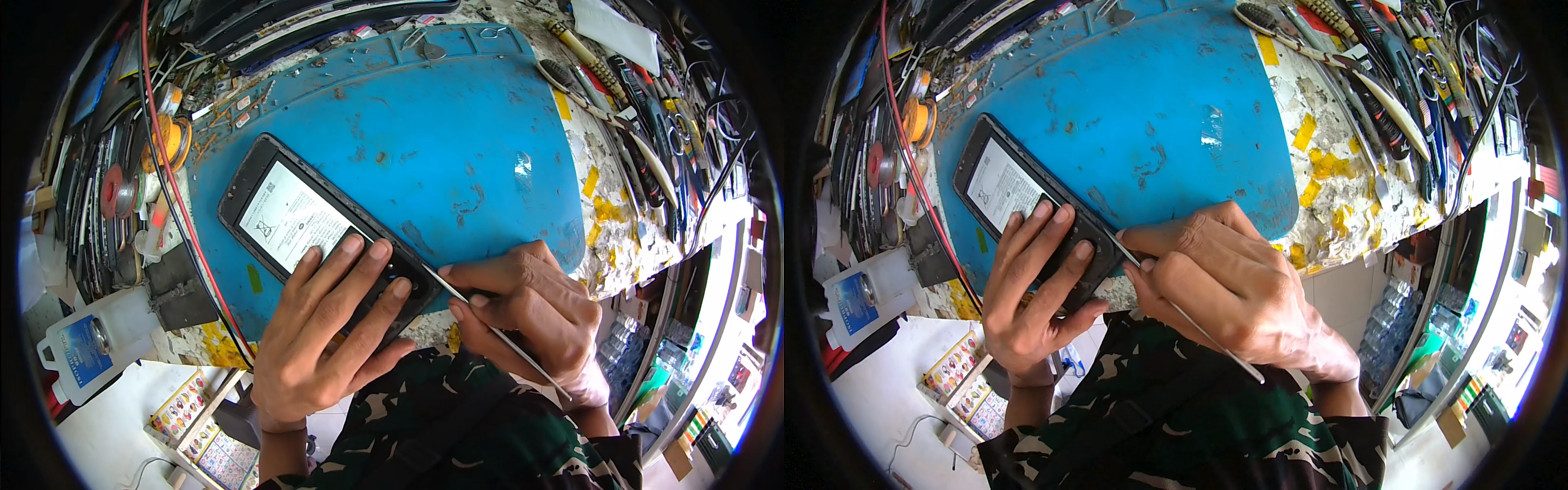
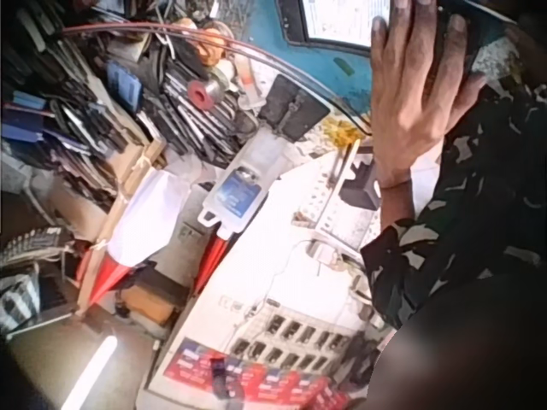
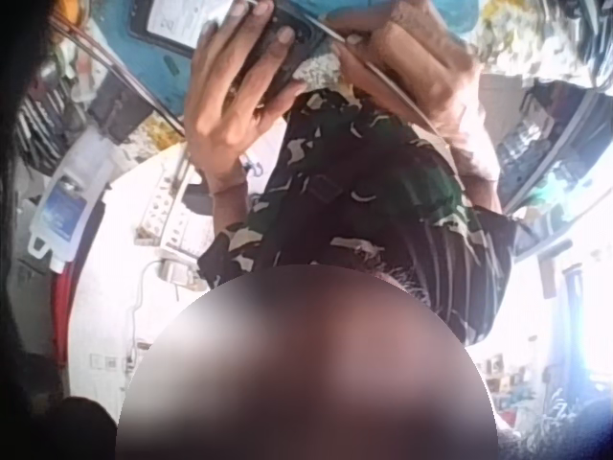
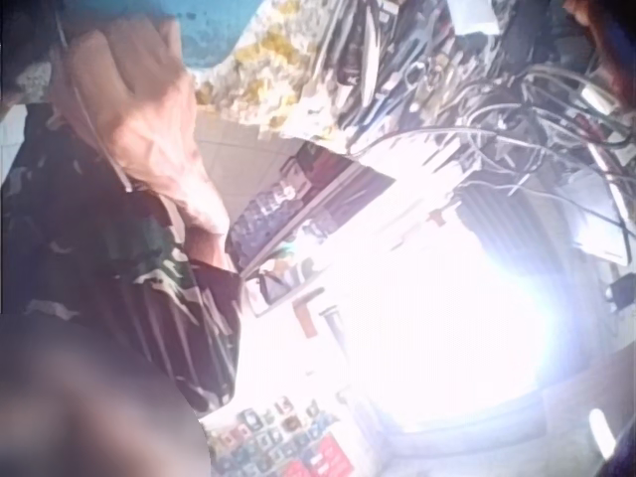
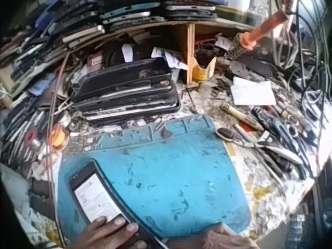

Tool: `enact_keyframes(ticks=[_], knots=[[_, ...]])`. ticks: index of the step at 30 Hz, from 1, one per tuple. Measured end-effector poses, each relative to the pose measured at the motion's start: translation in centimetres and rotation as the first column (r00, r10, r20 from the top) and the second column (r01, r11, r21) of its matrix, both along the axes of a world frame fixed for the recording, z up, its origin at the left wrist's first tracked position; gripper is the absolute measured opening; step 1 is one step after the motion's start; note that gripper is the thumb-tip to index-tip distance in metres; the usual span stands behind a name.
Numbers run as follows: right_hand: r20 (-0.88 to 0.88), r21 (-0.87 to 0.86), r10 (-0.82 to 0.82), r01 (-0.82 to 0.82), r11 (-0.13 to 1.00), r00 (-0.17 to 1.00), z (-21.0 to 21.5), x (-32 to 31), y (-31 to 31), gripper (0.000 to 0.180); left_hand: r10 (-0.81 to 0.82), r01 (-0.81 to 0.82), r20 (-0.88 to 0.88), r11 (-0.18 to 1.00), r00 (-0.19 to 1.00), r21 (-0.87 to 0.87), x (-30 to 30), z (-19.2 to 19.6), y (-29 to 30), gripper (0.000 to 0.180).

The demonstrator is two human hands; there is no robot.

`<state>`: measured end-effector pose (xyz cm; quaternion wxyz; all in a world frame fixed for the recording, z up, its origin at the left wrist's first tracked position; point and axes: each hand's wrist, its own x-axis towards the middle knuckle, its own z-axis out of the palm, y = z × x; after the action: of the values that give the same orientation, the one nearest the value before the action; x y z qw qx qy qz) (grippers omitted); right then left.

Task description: The person uses a metal prying tool to carefully pry open the back cover of a smartphone. They work along the edges and around the camera module, gradually separating the cover from the chassis.

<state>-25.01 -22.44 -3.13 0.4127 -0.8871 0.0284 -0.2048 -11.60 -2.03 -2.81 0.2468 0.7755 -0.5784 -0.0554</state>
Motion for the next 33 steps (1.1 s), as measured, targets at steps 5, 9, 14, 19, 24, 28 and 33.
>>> enact_keyframes(ticks=[5,9,14,19,24,28,33], knots=[[-0.009,0.038,-0.019,0.019,0.999,1.0,0.16,-0.02,0.15,0.024,0.001,-0.001,0.011,1.0,1.0,-0.001,0.04,-0.01,-0.02,0.05],[-0.029,0.06,-0.025,0.026,0.998,0.999,0.23,0.02,0.19,0.022,-0.002,0.002,0.017,1.0,1.0,-0.011,-0.04,-0.09,-0.01,0.049],[-0.033,0.058,-0.012,0.014,0.998,0.999,0.26,0.12,0.13,0.02,0.009,-0.009,0.017,1.0,1.0,-0.001,-0.13,-0.12,-0.01,0.049],[-0.061,0.054,0.016,-0.012,0.998,0.998,0.29,0.22,-0.08,0.02,0.014,-0.014,0.009,1.0,1.0,-0.009,-0.25,-0.11,0.0,0.049],[-0.024,0.033,0.002,-0.002,0.999,1.0,0.15,0.15,-0.02,0.02,0.012,-0.011,0.015,1.0,1.0,-0.019,-0.13,-0.22,-0.04,0.049],[0.001,0.055,-0.025,0.025,0.998,1.0,0.02,-0.03,0.18,0.021,0.002,-0.002,0.02,1.0,1.0,-0.015,-0.11,-0.19,-0.05,0.049],[-0.001,0.063,-0.032,0.032,0.998,0.999,0.01,-0.2,0.22,0.021,0.003,-0.003,0.015,1.0,1.0,-0.01,-0.11,-0.15,-0.05,0.05]])
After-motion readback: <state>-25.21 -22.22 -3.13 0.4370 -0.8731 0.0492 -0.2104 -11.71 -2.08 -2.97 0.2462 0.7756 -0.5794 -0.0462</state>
